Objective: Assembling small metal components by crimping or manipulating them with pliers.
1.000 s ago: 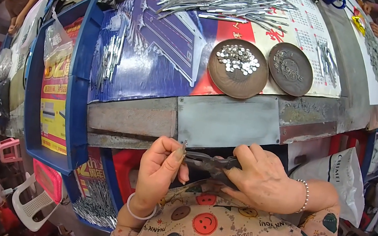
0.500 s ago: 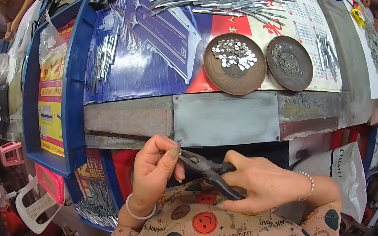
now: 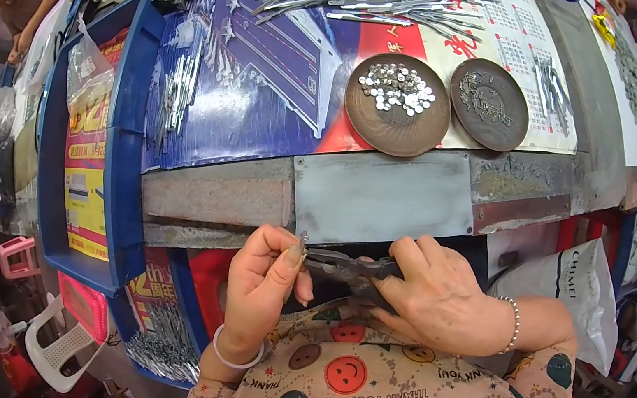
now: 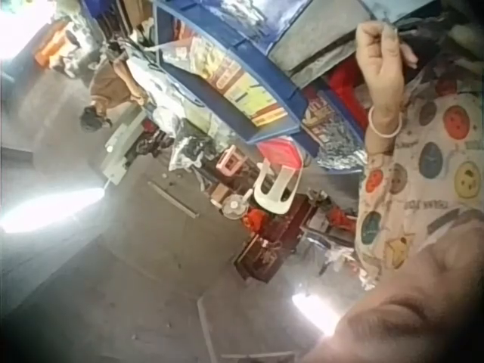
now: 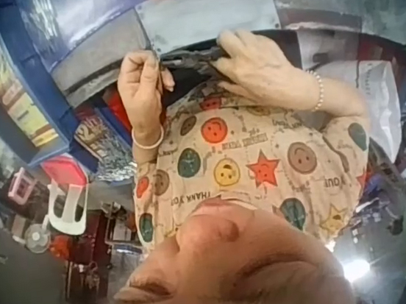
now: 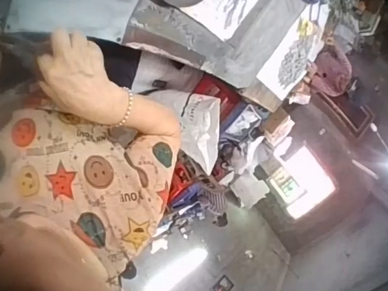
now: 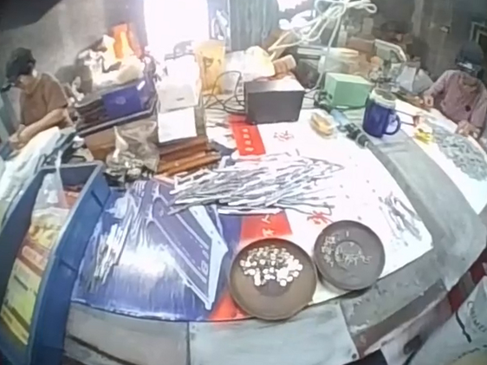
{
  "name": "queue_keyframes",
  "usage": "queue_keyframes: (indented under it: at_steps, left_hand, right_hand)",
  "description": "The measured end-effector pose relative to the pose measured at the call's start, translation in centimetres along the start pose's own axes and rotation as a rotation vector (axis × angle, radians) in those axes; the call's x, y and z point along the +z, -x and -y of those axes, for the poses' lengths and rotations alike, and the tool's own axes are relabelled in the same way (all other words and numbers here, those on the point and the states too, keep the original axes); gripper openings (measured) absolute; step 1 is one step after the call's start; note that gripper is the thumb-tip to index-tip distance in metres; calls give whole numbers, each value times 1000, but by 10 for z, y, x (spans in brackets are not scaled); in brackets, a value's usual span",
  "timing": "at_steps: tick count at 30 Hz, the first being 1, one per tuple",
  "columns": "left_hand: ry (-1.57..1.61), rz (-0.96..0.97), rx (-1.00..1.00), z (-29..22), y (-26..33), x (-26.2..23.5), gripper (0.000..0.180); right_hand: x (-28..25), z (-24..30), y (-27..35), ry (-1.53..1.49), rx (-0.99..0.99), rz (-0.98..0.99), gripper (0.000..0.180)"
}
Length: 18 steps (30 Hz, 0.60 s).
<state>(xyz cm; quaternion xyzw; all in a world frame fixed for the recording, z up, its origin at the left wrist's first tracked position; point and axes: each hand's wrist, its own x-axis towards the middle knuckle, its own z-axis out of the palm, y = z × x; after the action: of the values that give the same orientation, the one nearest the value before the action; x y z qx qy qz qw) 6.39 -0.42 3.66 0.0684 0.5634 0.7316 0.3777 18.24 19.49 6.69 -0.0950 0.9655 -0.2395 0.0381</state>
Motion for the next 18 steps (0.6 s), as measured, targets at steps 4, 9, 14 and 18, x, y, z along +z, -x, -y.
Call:
queue_keyframes:
  at_steps: [4,9,14,18]
  left_hand:
    - [-4,17,-17,1,0,-3,10]
    - [7,12,-17,2,-1,-4,10]
    - [-50,21,36,4,-1,-2,10]
    - [-57,8,58,6,0,-1,10]
  right_hand:
    - [1,1,-2,8,-6,-15,24]
    - [2,0,-2,89,-18,2,18]
    - [-4,3,-3,-100,54,79,21]
    - [-19,-9,-9,-590,110,413,26]
